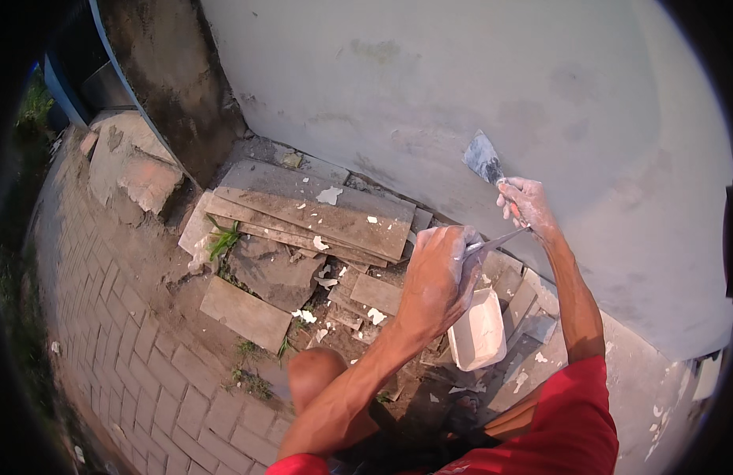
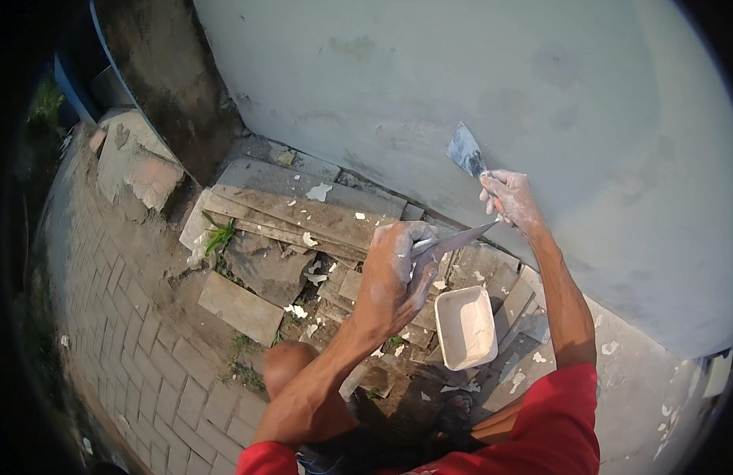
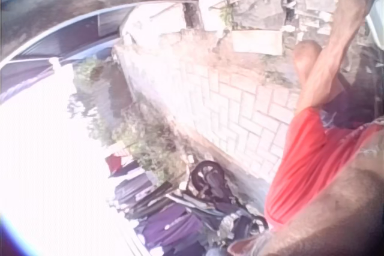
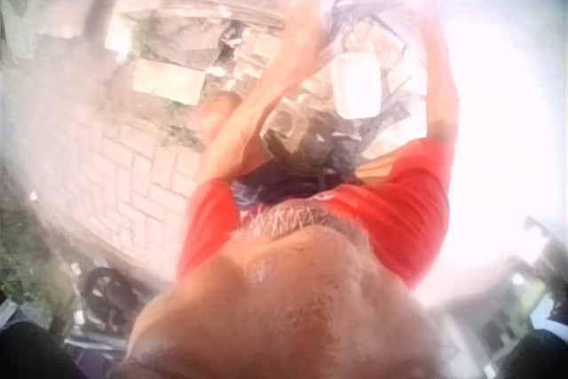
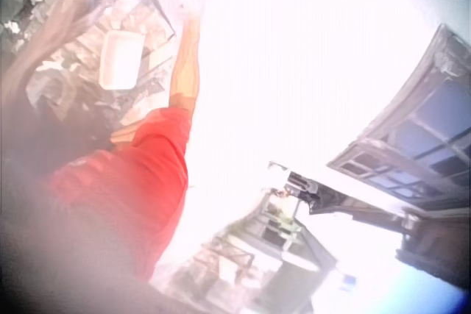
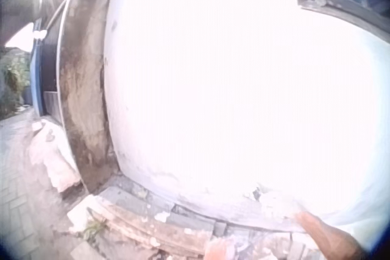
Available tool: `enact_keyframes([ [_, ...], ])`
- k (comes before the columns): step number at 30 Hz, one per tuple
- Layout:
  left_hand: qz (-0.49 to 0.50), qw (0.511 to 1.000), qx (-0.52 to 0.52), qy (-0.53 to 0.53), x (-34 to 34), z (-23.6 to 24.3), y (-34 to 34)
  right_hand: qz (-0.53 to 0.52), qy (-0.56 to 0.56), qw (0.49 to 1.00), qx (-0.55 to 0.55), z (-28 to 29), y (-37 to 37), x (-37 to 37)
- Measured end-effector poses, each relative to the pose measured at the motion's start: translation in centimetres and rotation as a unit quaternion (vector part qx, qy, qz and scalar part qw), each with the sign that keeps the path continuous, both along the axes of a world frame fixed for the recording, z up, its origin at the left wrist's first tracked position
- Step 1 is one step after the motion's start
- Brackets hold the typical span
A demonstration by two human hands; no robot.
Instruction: The person scoops plaster from a container with a putty knife and applies it onto a wall, spreading and smoothing it with putty knives.
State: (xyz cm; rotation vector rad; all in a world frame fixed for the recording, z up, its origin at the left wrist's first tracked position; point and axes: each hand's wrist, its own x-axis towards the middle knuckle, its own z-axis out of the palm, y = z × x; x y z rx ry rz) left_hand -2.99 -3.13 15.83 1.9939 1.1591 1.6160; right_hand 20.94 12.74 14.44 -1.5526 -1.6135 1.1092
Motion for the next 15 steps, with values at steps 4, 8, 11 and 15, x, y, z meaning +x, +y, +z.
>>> enact_keyframes([
  [4,-0.04,0.998,0.042,-0.035,0.5,1.1,-0.6,-0.003,0.072,0.997,-0.023,-0.1,-4.0,0.5],
  [8,-0.036,0.999,0.031,-0.009,0.4,0.2,-0.5,0.111,0.169,0.977,-0.064,-5.0,-2.8,-8.1],
  [11,-0.018,0.999,0.046,-0.019,0.1,0.6,-0.2,0.121,0.237,0.956,-0.127,-7.9,0.0,-16.0],
  [15,0.033,0.997,0.041,-0.056,-0.3,-0.2,1.0,0.053,0.27,0.952,-0.137,-9.1,4.5,-19.9],
])
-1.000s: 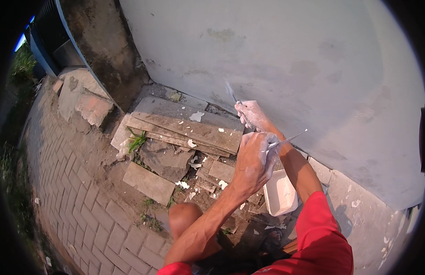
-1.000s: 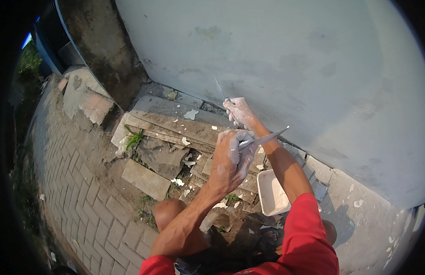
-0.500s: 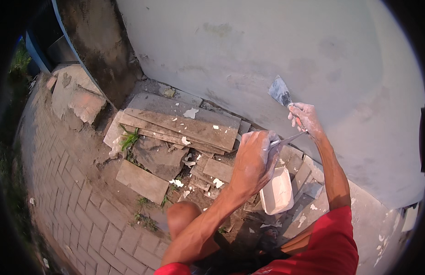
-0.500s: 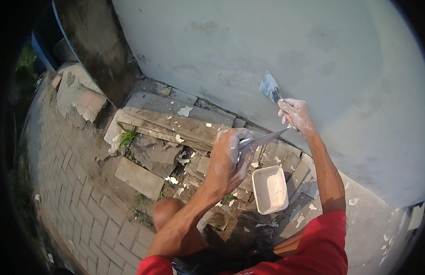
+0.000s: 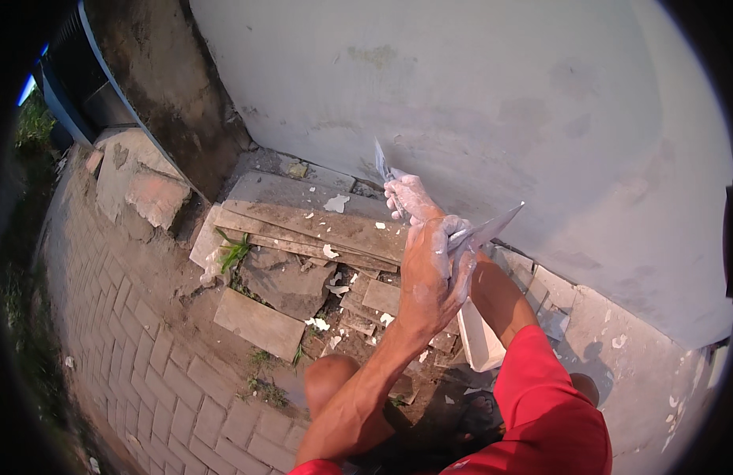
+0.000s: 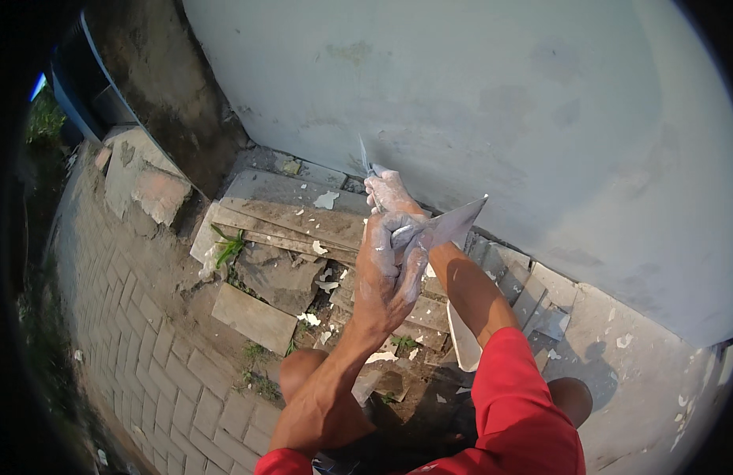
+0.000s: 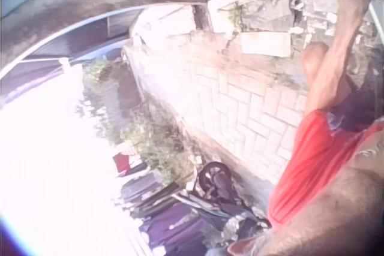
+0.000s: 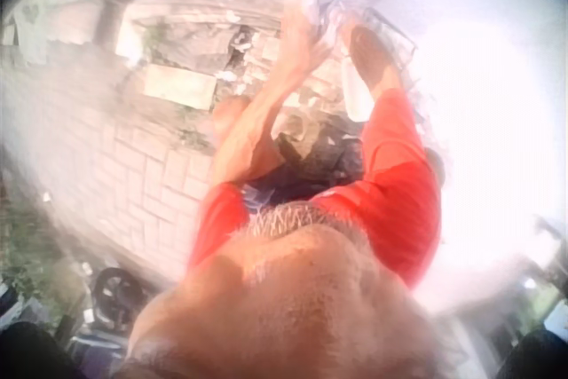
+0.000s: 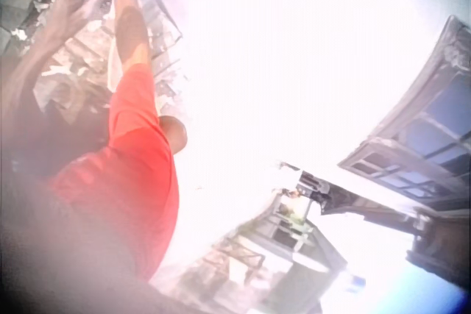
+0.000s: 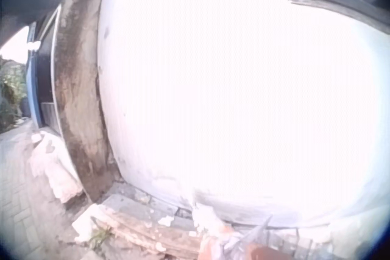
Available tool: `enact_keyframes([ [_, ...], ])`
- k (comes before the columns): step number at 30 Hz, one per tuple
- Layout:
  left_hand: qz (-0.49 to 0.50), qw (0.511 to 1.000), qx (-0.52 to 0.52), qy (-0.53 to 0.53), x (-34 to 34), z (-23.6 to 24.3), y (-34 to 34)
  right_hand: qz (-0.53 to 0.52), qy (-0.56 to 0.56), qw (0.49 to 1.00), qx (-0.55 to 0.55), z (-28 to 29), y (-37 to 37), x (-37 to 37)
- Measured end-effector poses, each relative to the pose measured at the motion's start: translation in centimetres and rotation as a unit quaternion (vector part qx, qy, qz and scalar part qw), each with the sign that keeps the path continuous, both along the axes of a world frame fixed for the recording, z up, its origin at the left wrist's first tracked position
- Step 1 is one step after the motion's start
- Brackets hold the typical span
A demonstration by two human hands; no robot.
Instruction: The person scoops plaster from a container with a putty knife and applies it onto a wall, spreading and smoothing it with putty knives.
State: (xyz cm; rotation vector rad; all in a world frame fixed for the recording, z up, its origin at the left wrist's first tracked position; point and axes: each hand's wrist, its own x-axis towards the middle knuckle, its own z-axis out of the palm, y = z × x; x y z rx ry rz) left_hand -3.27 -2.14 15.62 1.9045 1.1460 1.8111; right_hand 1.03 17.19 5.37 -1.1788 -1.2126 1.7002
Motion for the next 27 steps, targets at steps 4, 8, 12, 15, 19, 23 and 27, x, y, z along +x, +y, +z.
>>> enact_keyframes([
  [4,-0.039,0.983,-0.131,-0.119,-0.5,-0.4,0.2,-0.043,-0.064,0.993,0.094,-0.5,1.0,1.5],
  [8,-0.022,0.99,-0.12,-0.076,-0.2,-0.1,0.1,-0.073,-0.033,0.993,0.082,1.5,-1.2,4.4],
  [12,-0.024,0.992,-0.107,-0.056,0.8,-0.3,-0.1,-0.064,-0.029,0.994,0.087,4.4,-2.7,7.6],
  [15,-0.045,0.985,-0.148,-0.076,1.4,-0.2,-0.4,-0.062,-0.033,0.994,0.087,5.4,-3.2,11.1],
  [19,-0.045,0.983,-0.164,-0.065,2.1,0.0,-0.6,-0.042,0.015,0.994,0.099,6.2,-4.1,17.0],
  [23,-0.056,0.982,-0.171,-0.065,2.2,-0.1,-1.0,-0.073,-0.064,0.993,0.07,9.4,-7.4,21.8],
  [27,-0.056,0.985,-0.157,-0.046,2.3,-0.8,-0.9,-0.083,-0.069,0.992,0.069,10.3,-9.2,25.7],
])
